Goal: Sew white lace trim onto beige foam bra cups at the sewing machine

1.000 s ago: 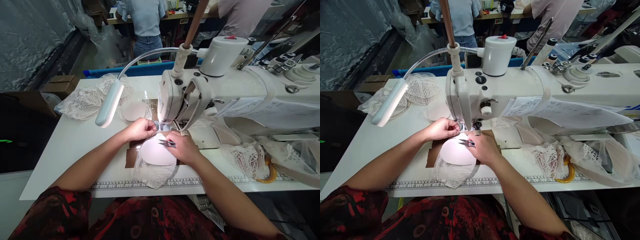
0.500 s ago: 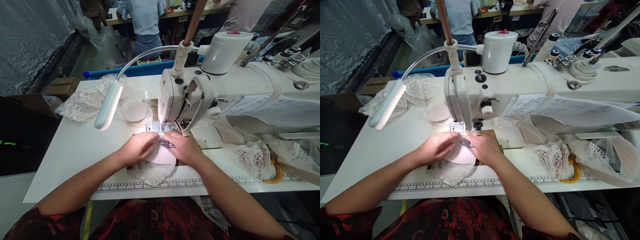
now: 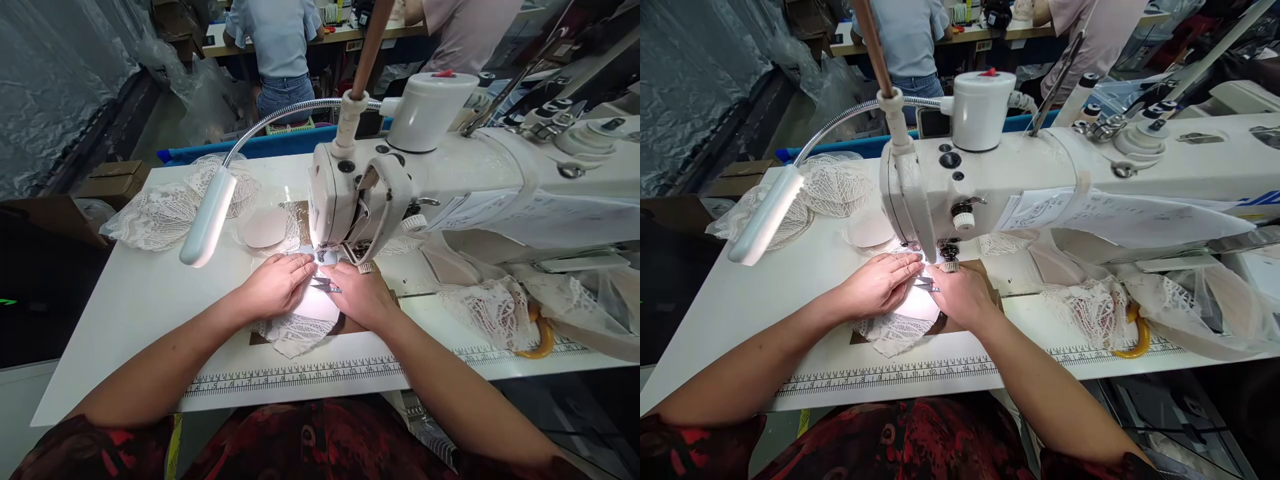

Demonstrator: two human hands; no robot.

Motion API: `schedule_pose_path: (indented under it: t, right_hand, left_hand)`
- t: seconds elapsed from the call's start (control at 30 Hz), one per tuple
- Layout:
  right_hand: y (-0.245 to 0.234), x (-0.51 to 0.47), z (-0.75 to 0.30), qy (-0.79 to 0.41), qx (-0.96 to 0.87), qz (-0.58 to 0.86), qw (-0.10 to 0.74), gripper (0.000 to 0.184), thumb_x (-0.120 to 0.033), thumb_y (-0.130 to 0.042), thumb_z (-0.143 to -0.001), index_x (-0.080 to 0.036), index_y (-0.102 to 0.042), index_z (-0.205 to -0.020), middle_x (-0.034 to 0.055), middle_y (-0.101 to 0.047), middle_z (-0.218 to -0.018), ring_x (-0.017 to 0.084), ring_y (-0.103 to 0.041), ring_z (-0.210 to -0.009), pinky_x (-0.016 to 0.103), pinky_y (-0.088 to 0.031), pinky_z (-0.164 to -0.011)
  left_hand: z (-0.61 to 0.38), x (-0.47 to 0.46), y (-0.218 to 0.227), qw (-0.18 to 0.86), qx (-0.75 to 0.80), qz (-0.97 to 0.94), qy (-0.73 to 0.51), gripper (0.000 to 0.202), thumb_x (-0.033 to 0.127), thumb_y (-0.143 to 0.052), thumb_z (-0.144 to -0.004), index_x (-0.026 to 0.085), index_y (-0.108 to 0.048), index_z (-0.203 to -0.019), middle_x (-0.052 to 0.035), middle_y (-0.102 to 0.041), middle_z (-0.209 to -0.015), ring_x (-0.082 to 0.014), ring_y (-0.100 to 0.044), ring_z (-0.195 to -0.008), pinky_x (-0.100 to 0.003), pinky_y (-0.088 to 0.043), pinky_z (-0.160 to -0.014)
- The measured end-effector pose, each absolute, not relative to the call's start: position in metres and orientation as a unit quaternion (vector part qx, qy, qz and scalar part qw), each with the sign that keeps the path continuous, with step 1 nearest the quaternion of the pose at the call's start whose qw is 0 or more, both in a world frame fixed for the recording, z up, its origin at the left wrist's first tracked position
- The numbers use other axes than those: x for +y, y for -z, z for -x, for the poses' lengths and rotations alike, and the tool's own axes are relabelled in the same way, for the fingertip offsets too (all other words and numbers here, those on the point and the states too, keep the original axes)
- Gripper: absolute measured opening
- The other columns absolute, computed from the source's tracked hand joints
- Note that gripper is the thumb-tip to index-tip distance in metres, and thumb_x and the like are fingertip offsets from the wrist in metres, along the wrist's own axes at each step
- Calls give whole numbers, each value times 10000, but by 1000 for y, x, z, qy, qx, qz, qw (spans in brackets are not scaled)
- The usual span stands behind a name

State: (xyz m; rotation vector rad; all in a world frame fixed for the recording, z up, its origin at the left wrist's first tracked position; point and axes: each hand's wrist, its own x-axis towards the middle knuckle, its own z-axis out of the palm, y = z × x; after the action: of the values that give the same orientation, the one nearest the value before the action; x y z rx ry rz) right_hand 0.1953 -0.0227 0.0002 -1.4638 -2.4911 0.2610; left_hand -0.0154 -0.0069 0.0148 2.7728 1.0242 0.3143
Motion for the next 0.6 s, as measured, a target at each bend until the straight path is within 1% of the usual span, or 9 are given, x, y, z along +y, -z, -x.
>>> schedule_pose_path:
  t: [0.17, 0.3, 0.43, 0.53, 0.6]
  right_hand:
    - [3, -22, -191, -74, -847, 514, 109, 412, -220, -512, -800, -225, -598, -1203, 47, -684, -959, 192, -589, -725, 304, -328, -552]
    - [2, -22, -192, -82, -846, 515, 110, 446, -196, -505, -785, -231, -587, -1222, 39, -682, -959, 189, -584, -726, 297, -329, -542]
    - [-2, -23, -200, -115, -861, 484, 111, 392, -173, -486, -767, -235, -645, -1121, 36, -685, -945, 177, -573, -702, 291, -325, -546]
    - [-4, -25, -204, -119, -864, 477, 108, 347, -167, -481, -762, -216, -672, -1048, 42, -686, -917, 166, -557, -664, 290, -309, -537]
    - [-4, -26, -204, -111, -866, 475, 110, 330, -176, -479, -772, -216, -674, -1035, 39, -686, -910, 158, -547, -653, 285, -304, -542]
  left_hand:
    - [17, 6, -13, 72, 321, -942, -72, 433, 219, -411, -904, 93, -505, -1307, -154, -511, -1357, -286, -486, -1235, -460, -414, -1005]
    - [19, 14, -17, 67, 302, -950, -52, 413, 200, -388, -917, 100, -520, -1295, -155, -511, -1356, -282, -508, -1214, -447, -419, -984]
    - [24, 16, -24, 45, 289, -956, -18, 378, 163, -375, -927, 114, -548, -1260, -153, -518, -1350, -274, -513, -1208, -472, -372, -1012]
    - [23, 11, -25, 38, 291, -955, -34, 371, 144, -393, -920, 134, -544, -1260, -142, -510, -1360, -265, -482, -1238, -488, -311, -1059]
    - [19, 6, -22, 50, 293, -953, -52, 370, 158, -391, -929, 137, -530, -1271, -137, -527, -1342, -255, -477, -1239, -476, -310, -1061]
